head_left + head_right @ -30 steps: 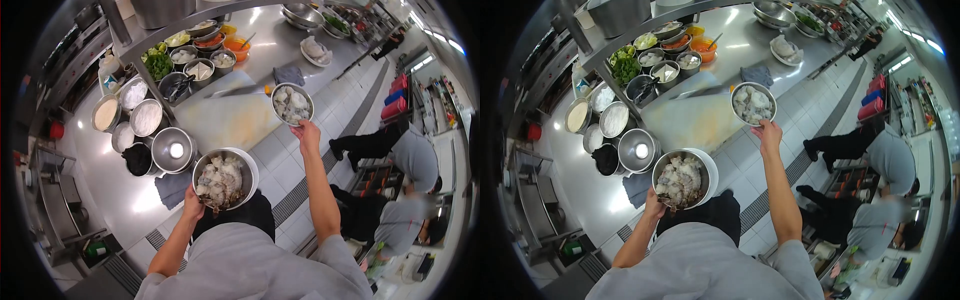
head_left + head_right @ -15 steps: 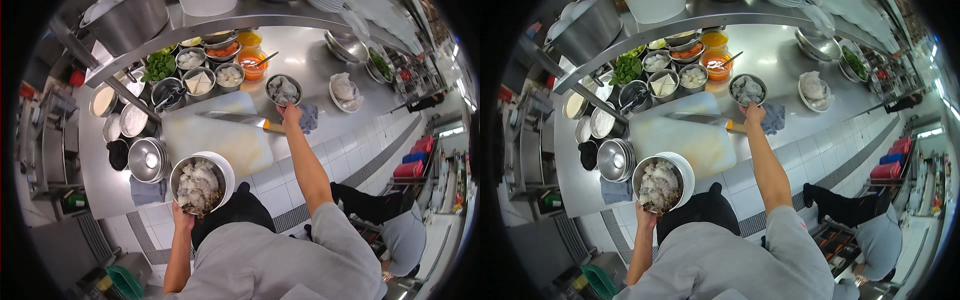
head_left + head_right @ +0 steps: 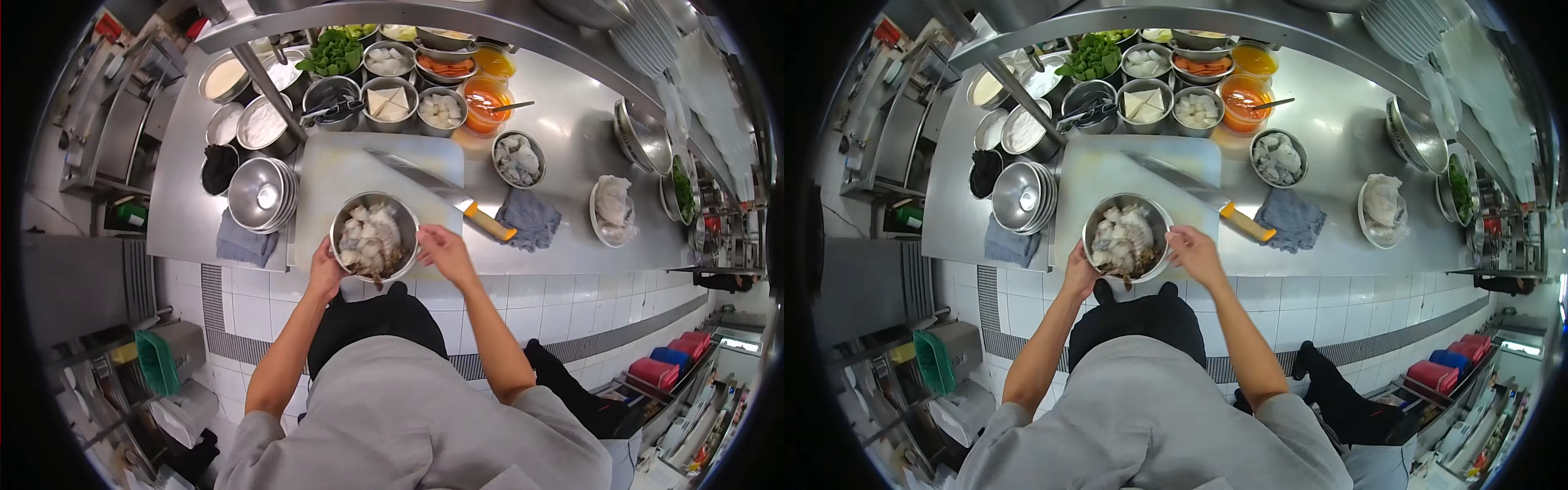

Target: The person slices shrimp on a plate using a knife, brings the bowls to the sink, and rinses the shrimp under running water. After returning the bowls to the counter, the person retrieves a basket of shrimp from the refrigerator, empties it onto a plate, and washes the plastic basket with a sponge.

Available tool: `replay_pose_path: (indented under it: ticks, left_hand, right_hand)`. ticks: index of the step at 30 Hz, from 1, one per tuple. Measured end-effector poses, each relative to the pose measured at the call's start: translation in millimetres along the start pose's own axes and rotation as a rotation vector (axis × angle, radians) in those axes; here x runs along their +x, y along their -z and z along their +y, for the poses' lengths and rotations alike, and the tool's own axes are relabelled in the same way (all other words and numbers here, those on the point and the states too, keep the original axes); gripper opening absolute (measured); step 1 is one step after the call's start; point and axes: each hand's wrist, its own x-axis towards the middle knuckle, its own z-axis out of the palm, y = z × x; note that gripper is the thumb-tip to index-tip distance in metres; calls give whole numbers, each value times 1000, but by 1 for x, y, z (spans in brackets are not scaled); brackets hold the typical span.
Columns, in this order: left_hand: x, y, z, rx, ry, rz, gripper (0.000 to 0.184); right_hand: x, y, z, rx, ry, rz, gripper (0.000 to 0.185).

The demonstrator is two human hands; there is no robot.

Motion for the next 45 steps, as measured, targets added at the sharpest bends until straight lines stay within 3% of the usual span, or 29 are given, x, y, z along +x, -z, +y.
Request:
replay_pose_path:
  ticks: [6,10,14,17,20,23,24,27,29,31,34,36,43,45]
  left_hand:
    - [4,-5,19,249,24,-39,67]
    - [11,0,30,483,-12,-41,61]
    - [-6,-7,39,465,-46,94,58]
    - [-15,6,28,350,-131,73,57]
    - [-38,11,33,463,-189,131,55]
    - [-62,24,36,369,-181,116,52]
    - [-71,26,37,368,-175,111,52]
    - [-92,37,37,356,-168,208,49]
    - [-106,48,37,355,-169,246,49]
    - [-118,57,37,354,-181,315,47]
    - [-127,79,27,369,-135,385,45]
    - [-131,105,9,410,-122,404,45]
    - [-190,242,-106,487,140,607,39]
    - [-214,244,-117,524,275,669,37]
  right_hand:
    - [17,-10,5,27,-36,82,24]
    - [50,-13,-24,-141,63,70,20]
    - [86,-43,-48,-140,139,153,17]
    - [125,-70,-34,-15,114,217,16]
    - [138,-87,-34,47,111,244,14]
    - [137,-80,-32,105,106,136,20]
    - [134,-75,-31,198,118,49,23]
    - [100,-32,-37,200,144,135,27]
    - [88,23,-21,116,111,369,34]
    - [79,69,-18,476,-7,707,46]
    - [97,136,1,516,-88,724,37]
    - [120,168,25,889,30,524,31]
    - [177,214,2,638,188,623,34]
    - [201,226,0,660,204,630,35]
